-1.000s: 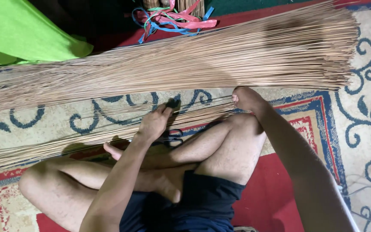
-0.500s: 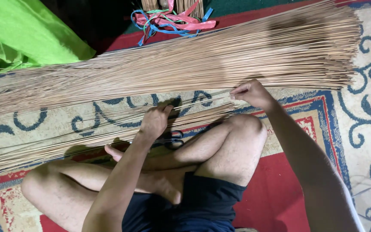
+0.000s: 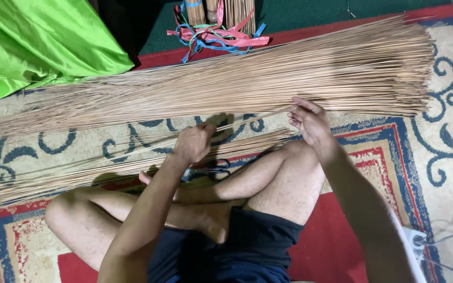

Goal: Trim the ends of thin wooden sticks using scissors

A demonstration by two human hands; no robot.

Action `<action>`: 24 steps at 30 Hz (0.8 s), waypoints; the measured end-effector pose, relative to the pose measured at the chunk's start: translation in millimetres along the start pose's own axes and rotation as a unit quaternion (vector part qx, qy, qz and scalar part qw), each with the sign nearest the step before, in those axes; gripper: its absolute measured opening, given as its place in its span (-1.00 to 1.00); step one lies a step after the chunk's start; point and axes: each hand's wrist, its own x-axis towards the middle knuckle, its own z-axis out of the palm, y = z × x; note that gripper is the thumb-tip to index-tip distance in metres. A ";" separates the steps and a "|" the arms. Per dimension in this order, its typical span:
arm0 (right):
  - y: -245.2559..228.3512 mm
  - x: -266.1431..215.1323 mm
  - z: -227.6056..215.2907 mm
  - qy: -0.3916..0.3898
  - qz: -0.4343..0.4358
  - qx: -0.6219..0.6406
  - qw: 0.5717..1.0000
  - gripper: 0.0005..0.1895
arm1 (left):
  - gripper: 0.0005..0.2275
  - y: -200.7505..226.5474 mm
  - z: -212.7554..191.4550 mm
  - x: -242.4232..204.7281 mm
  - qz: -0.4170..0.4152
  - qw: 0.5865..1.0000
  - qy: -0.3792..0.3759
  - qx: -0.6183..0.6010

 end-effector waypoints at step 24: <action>-8.0 -28.2 24.1 0.056 -0.061 0.093 0.992 -0.74 | -0.77 8.9 -43.2 -25.5 0.008 0.998 -0.066 -0.018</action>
